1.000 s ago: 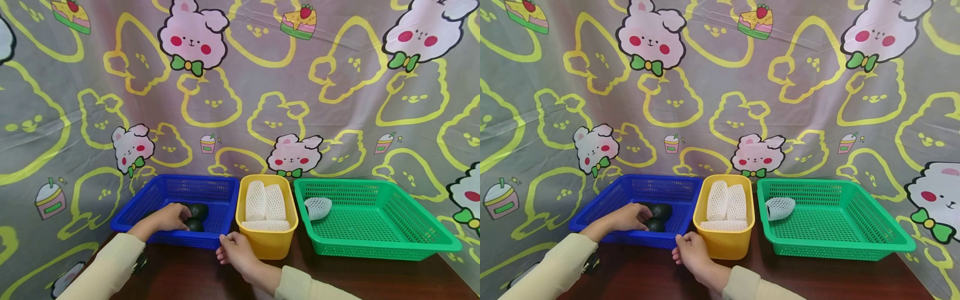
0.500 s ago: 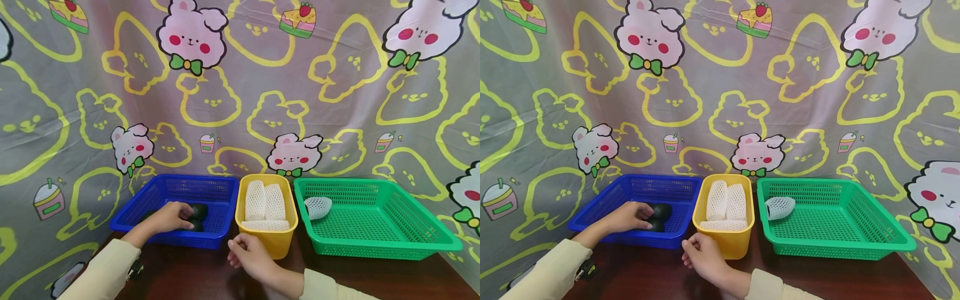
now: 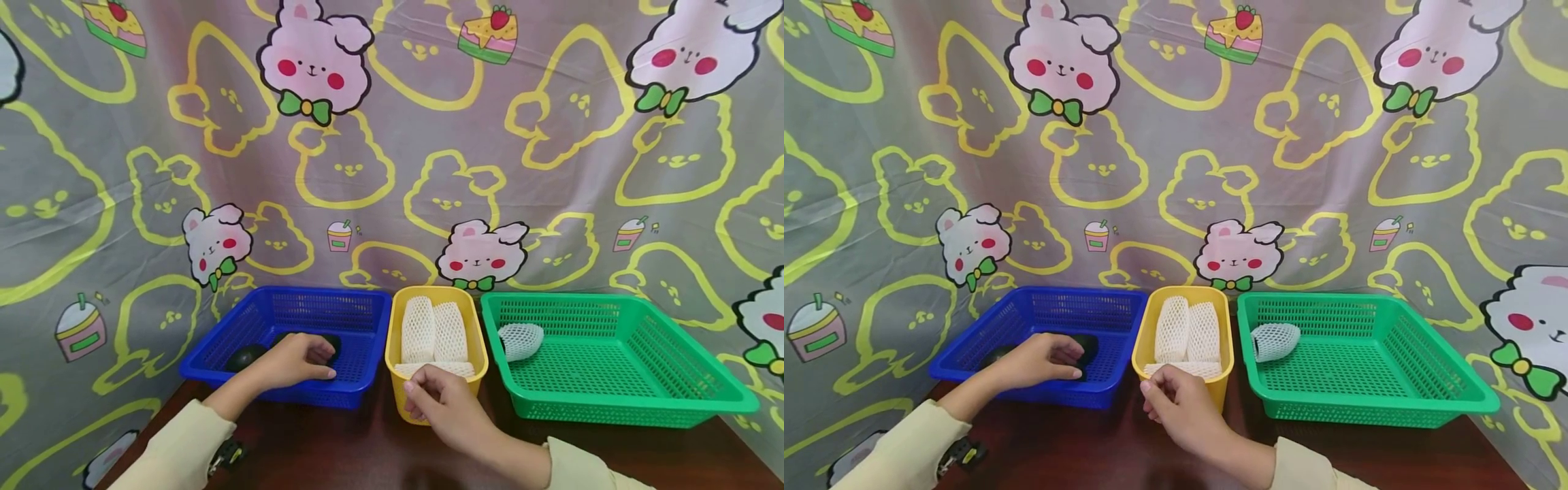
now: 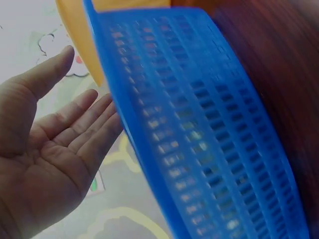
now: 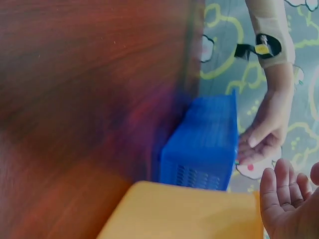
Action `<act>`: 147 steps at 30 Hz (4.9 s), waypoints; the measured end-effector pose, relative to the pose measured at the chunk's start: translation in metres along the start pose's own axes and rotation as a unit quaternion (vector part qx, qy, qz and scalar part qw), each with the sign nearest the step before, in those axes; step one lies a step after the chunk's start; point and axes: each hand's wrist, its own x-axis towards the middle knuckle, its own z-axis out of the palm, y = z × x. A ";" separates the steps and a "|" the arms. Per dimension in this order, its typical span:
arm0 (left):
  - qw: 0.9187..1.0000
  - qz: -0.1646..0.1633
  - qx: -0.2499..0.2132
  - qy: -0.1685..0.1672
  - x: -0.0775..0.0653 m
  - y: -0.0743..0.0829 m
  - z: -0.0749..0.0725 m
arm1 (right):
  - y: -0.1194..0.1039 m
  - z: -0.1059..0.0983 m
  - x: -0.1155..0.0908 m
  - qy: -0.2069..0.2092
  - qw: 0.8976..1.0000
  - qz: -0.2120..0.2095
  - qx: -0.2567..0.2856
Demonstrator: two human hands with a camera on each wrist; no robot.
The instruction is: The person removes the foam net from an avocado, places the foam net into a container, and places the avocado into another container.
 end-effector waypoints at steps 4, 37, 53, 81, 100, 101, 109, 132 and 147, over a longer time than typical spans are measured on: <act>1.000 0.010 -0.018 -0.004 -0.002 0.015 0.005 | -0.006 -0.015 -0.001 0.013 0.999 0.013 -0.026; 0.952 0.091 -0.265 -0.120 0.020 0.117 0.102 | -0.006 -0.135 0.009 0.117 0.962 0.038 -0.245; 0.926 0.096 -0.340 -0.131 0.035 0.139 0.169 | 0.019 -0.194 0.035 0.056 0.920 -0.028 -0.387; 0.791 -0.042 -0.611 0.014 0.074 0.173 0.238 | 0.075 -0.249 0.089 -0.056 0.841 -0.033 -0.538; 0.757 -0.088 -0.646 0.041 0.083 0.179 0.248 | 0.097 -0.225 0.098 -0.204 0.756 0.040 -0.621; 0.758 -0.088 -0.645 0.042 0.083 0.180 0.248 | 0.098 -0.225 0.098 -0.205 0.756 0.044 -0.620; 0.761 -0.093 -0.641 0.040 0.085 0.180 0.247 | 0.109 -0.216 0.101 -0.205 0.756 0.069 -0.618; 0.762 -0.093 -0.640 0.032 0.086 0.179 0.247 | 0.113 -0.197 0.096 -0.217 0.752 0.076 -0.617; 0.760 -0.092 -0.643 0.034 0.085 0.180 0.248 | 0.114 -0.196 0.098 -0.223 0.737 0.074 -0.634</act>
